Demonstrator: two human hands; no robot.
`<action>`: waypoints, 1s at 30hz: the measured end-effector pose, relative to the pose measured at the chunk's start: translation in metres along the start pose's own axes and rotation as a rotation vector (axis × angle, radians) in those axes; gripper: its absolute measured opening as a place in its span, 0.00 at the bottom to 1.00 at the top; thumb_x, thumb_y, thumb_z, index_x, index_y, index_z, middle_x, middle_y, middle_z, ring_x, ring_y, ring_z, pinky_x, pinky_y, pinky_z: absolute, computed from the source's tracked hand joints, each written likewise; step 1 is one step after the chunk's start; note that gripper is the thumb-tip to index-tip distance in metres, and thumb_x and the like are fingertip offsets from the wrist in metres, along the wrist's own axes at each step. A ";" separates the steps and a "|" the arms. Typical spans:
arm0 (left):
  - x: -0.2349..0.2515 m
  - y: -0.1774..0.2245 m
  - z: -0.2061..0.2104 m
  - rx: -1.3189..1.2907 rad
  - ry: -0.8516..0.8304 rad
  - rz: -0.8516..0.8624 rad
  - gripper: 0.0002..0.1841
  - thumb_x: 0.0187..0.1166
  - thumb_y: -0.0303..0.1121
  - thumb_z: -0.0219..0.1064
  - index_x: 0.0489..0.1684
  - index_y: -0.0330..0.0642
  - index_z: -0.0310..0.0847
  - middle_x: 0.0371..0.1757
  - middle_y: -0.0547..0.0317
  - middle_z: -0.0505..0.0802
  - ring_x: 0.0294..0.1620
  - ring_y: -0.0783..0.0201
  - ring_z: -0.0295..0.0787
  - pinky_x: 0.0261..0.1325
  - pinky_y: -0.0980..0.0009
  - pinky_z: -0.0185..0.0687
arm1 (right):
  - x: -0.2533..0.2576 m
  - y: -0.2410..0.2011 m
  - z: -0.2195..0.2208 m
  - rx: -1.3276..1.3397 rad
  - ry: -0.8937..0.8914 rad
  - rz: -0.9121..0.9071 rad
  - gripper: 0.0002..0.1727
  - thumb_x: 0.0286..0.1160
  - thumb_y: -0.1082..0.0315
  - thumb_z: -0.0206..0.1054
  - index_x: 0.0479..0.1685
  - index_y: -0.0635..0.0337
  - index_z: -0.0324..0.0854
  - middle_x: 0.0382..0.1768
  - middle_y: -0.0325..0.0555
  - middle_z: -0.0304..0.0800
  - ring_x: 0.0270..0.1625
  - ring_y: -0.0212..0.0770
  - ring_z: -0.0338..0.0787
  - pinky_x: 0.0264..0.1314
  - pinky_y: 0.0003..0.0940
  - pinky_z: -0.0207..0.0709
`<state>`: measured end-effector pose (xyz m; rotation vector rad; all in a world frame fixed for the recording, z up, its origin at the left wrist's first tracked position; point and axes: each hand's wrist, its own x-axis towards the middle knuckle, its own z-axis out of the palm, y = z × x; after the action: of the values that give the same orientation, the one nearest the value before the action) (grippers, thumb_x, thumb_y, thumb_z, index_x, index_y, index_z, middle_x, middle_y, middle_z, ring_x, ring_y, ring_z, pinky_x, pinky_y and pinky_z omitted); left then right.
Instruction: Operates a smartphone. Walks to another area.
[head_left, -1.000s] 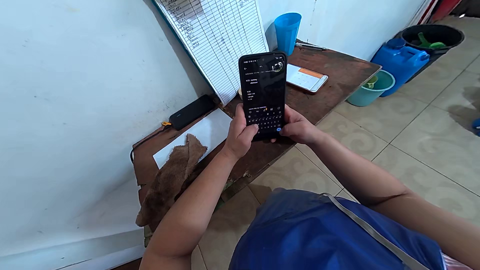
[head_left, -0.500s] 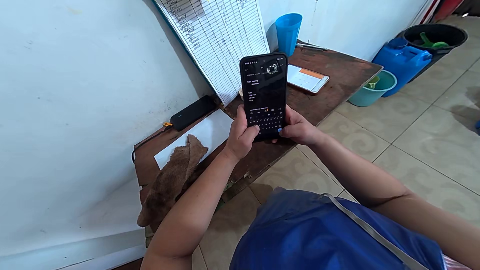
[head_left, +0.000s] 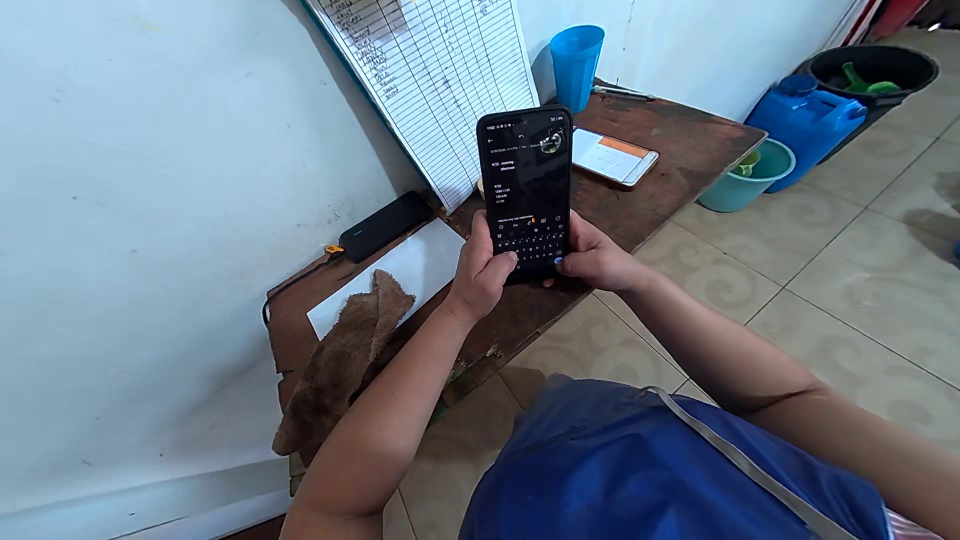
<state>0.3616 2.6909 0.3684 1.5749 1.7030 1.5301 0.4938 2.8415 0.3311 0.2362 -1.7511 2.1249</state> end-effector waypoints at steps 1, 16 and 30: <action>0.000 0.000 0.000 0.000 -0.002 0.000 0.34 0.63 0.22 0.50 0.79 0.29 0.55 0.57 0.53 0.88 0.52 0.75 0.89 0.55 0.73 0.87 | 0.000 -0.001 0.000 0.003 0.002 0.004 0.33 0.55 0.85 0.52 0.66 0.50 0.63 0.47 0.30 0.93 0.40 0.27 0.93 0.37 0.24 0.88; 0.000 -0.001 0.000 -0.022 -0.005 -0.002 0.34 0.62 0.21 0.50 0.78 0.30 0.55 0.56 0.55 0.88 0.51 0.76 0.89 0.55 0.74 0.87 | 0.000 0.000 0.000 0.021 0.004 0.009 0.34 0.54 0.84 0.53 0.66 0.49 0.62 0.47 0.29 0.93 0.40 0.27 0.94 0.35 0.23 0.88; -0.001 0.000 0.003 0.104 -0.044 0.093 0.34 0.63 0.23 0.52 0.77 0.23 0.55 0.57 0.48 0.87 0.56 0.74 0.89 0.60 0.74 0.85 | 0.001 0.000 0.009 0.008 0.223 0.001 0.18 0.74 0.73 0.56 0.61 0.49 0.71 0.40 0.29 0.95 0.31 0.24 0.92 0.28 0.20 0.85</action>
<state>0.3643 2.6915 0.3669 1.7496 1.7331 1.4592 0.4920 2.8331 0.3335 -0.0004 -1.6144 2.0698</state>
